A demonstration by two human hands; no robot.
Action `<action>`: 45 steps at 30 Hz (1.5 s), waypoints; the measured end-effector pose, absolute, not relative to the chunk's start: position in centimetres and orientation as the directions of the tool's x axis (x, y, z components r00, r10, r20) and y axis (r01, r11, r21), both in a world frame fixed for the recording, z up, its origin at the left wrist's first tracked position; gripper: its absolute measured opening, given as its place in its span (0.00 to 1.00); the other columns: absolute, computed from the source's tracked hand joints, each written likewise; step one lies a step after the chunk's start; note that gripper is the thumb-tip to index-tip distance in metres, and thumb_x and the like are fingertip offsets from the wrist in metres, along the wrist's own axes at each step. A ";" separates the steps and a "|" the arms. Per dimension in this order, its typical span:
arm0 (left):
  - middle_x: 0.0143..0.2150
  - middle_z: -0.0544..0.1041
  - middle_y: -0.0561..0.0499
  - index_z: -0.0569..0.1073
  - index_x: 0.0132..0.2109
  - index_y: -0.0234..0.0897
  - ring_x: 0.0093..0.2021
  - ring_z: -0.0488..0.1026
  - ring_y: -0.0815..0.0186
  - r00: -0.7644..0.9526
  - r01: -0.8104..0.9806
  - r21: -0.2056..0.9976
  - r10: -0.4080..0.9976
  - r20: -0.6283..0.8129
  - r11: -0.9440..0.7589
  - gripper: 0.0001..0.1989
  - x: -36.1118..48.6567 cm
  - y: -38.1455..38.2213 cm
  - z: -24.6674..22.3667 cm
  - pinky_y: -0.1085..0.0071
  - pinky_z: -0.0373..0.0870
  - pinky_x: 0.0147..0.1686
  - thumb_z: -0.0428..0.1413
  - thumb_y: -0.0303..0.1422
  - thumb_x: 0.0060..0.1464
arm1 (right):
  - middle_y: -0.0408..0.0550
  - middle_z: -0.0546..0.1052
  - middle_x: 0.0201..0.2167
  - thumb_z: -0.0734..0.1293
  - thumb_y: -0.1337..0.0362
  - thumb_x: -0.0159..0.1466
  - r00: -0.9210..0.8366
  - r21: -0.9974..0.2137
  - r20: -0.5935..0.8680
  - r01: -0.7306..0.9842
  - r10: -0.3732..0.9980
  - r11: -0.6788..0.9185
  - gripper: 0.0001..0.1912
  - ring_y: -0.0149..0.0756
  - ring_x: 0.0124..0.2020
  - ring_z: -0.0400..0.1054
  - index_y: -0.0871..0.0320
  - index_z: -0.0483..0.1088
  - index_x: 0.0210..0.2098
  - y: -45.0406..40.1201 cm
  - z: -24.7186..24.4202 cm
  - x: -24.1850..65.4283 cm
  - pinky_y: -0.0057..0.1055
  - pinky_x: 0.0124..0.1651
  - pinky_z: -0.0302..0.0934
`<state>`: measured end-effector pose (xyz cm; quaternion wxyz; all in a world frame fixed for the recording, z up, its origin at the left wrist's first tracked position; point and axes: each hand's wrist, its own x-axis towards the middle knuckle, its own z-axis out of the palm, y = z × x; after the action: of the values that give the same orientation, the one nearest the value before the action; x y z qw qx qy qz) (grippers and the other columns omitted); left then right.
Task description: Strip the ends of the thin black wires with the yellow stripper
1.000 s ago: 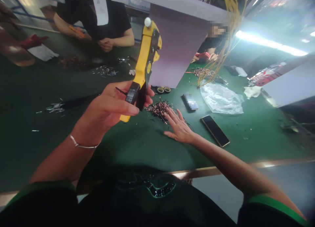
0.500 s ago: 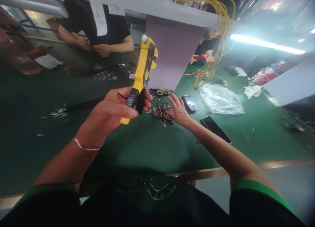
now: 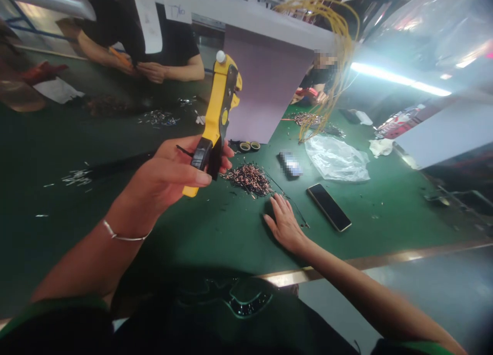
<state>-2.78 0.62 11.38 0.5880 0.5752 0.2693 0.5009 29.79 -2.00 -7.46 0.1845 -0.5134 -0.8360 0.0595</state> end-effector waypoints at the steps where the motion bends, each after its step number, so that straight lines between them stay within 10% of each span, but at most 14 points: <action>1: 0.45 0.79 0.46 0.78 0.44 0.35 0.45 0.75 0.54 0.351 -0.276 0.947 0.900 0.256 -0.162 0.18 -2.7 0.6 11.3 0.60 0.73 0.43 0.60 0.31 0.42 | 0.69 0.55 0.69 0.54 0.54 0.72 -0.399 -0.281 0.225 0.847 0.889 0.451 0.32 0.57 0.71 0.46 0.64 0.47 0.70 -1.7 -7.6 29.3 0.64 0.67 0.46; 15: 0.47 0.77 0.43 0.77 0.46 0.36 0.46 0.74 0.53 0.361 -0.288 0.943 0.894 0.265 -0.164 0.21 -3.0 0.8 11.1 0.57 0.71 0.46 0.60 0.31 0.41 | 0.69 0.50 0.71 0.56 0.55 0.71 -0.605 -0.360 0.228 0.676 0.763 0.643 0.31 0.52 0.73 0.39 0.67 0.52 0.68 0.2 -5.6 21.9 0.57 0.69 0.45; 32: 0.48 0.77 0.43 0.76 0.50 0.36 0.47 0.72 0.54 0.351 -0.295 0.953 0.920 0.174 -0.067 0.27 -3.0 0.7 11.2 0.61 0.72 0.47 0.60 0.31 0.37 | 0.64 0.63 0.66 0.58 0.57 0.71 -0.773 -0.375 0.159 0.528 0.614 0.762 0.25 0.47 0.70 0.51 0.67 0.64 0.62 0.8 -3.6 19.1 0.46 0.71 0.45; 39: 0.48 0.77 0.43 0.75 0.52 0.37 0.47 0.72 0.53 0.441 -0.293 0.956 0.888 0.128 0.008 0.29 -2.4 0.9 10.2 0.61 0.71 0.47 0.58 0.30 0.37 | 0.55 0.81 0.47 0.60 0.61 0.68 -0.474 -0.664 0.356 0.478 0.805 0.575 0.16 0.41 0.50 0.74 0.59 0.75 0.48 3.0 -2.0 20.3 0.39 0.57 0.65; 45: 0.50 0.76 0.41 0.75 0.53 0.34 0.48 0.72 0.52 0.608 -0.303 0.933 0.793 0.031 0.196 0.33 -0.7 1.5 8.3 0.62 0.70 0.49 0.58 0.30 0.33 | 0.47 0.82 0.34 0.64 0.55 0.65 -0.287 -0.961 0.159 0.174 0.945 0.215 0.14 0.40 0.38 0.76 0.57 0.78 0.36 2.7 0.9 21.8 0.39 0.48 0.68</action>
<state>-0.69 1.52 8.30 0.7354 0.5131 0.2387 0.3727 21.78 2.73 0.93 0.4188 -0.4255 -0.6574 0.4599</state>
